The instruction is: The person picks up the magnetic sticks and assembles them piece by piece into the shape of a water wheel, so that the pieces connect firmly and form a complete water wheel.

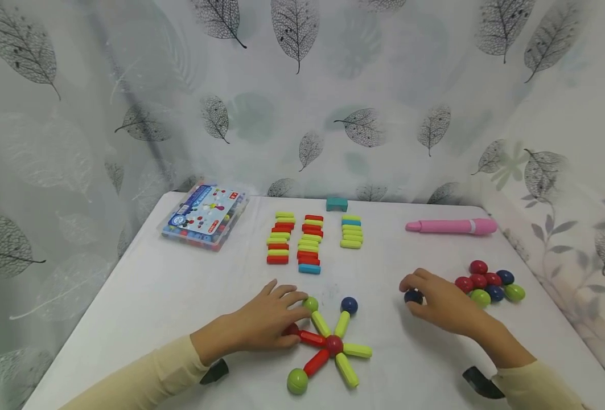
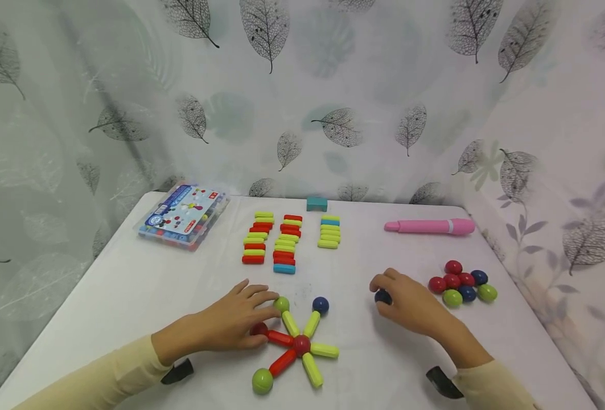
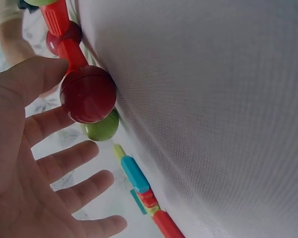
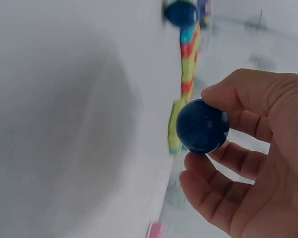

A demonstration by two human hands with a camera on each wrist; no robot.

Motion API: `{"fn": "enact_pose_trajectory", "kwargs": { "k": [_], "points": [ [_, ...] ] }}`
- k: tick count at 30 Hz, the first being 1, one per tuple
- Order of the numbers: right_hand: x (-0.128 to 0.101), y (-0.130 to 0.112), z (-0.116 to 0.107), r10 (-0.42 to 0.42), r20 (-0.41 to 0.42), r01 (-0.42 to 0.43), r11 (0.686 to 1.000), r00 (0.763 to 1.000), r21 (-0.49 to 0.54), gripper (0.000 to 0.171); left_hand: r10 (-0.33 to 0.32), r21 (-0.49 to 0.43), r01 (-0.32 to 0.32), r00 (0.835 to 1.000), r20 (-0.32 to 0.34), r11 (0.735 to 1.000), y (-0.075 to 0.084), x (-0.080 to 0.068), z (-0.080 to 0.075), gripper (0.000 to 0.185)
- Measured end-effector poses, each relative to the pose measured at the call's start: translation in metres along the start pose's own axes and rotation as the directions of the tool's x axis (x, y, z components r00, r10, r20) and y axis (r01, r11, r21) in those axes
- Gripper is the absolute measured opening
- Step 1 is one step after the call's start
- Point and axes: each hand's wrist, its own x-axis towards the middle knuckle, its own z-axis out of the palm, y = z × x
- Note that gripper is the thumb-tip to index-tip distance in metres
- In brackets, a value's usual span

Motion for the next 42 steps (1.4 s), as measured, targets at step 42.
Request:
{"fn": "enact_pose_trajectory", "kwargs": {
  "k": [42],
  "points": [
    [-0.018,-0.073,0.052,-0.311,0.089,0.323,0.886,0.946,-0.333,0.032,-0.018,-0.007,0.018,1.000,-0.001,1.000,-0.001,-0.007,0.003,0.054]
  ]
}}
